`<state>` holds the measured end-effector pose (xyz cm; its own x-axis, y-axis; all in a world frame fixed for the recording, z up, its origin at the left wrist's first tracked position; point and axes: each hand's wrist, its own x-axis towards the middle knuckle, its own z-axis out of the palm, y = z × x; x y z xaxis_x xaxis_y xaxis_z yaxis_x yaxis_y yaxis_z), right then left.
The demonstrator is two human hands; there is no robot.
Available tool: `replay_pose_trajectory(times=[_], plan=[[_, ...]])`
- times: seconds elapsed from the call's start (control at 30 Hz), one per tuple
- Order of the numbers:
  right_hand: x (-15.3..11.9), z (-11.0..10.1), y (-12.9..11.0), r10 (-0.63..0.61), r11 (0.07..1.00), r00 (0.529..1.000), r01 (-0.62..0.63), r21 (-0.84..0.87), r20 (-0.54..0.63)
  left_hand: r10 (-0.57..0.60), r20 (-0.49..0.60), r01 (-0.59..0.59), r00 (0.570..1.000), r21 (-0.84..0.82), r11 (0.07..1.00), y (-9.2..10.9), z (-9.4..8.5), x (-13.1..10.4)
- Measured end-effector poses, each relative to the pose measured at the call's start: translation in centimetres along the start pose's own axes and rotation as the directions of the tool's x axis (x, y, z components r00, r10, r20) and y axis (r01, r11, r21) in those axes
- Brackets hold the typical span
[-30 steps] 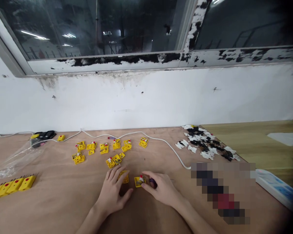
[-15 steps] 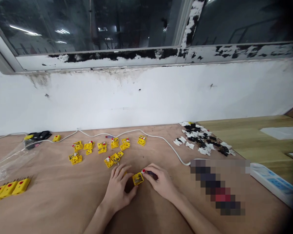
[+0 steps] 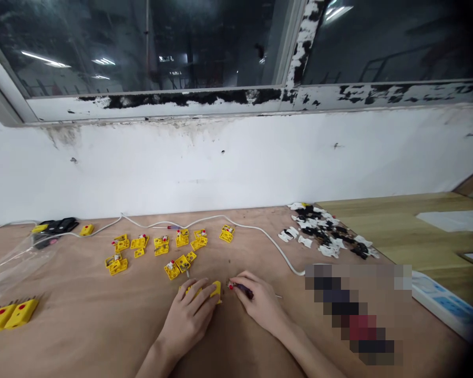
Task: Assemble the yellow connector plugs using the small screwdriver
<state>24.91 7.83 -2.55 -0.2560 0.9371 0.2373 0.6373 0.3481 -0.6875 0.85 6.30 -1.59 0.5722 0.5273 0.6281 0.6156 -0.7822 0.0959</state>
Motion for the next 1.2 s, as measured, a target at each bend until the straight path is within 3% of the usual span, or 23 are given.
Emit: replay_pose_trajectory(times=[0.13, 0.27, 0.37, 0.53, 0.67, 0.77, 0.9, 1.2], plan=[[0.0, -0.1, 0.1, -0.002, 0.999, 1.0, 0.002, 0.033, -0.01, -0.017, -0.042, 0.017, 0.999, -0.001, 1.0, -0.1, -0.2, 0.0], [0.1, -0.4, 0.2, 0.02, 1.0, 0.999, -0.021, -0.022, -0.045, -0.163, -0.128, 0.148, 0.978, -0.122, 0.981, -0.1, -0.3, -0.2], [0.1, -0.7, 0.6, 0.04, 0.993, 0.997, -0.046, -0.106, -0.064, -0.262, -0.132, 0.218, 0.956, -0.274, 0.937, 0.0, -0.3, -0.7], [0.1, -1.2, 1.2, 0.057, 0.978, 0.996, -0.071, -0.194, -0.076, -0.279, 0.014, 0.258, 0.96, -0.427, 0.866, 1.2, -0.7, -1.3], [0.1, -1.3, 1.2, 0.05, 0.979, 0.996, -0.065, -0.194, -0.079, -0.169, 0.173, 0.232, 0.97, -0.481, 0.846, 2.5, -1.2, -0.7], [0.1, -1.4, 1.2, 0.048, 0.98, 0.996, -0.062, -0.19, -0.079, -0.092, 0.224, 0.174, 0.97, -0.381, 0.908, 3.0, -1.4, -0.2], [0.0, -1.5, 1.3, 0.067, 0.971, 0.993, -0.088, -0.222, -0.098, -0.108, 0.241, 0.158, 0.964, -0.194, 0.968, 2.6, -1.4, -0.7], [0.1, -1.8, 2.7, 0.102, 0.948, 0.98, -0.148, -0.284, -0.168, -0.343, 0.066, 0.341, 0.937, 0.044, 0.939, -2.7, -2.2, -3.0]])
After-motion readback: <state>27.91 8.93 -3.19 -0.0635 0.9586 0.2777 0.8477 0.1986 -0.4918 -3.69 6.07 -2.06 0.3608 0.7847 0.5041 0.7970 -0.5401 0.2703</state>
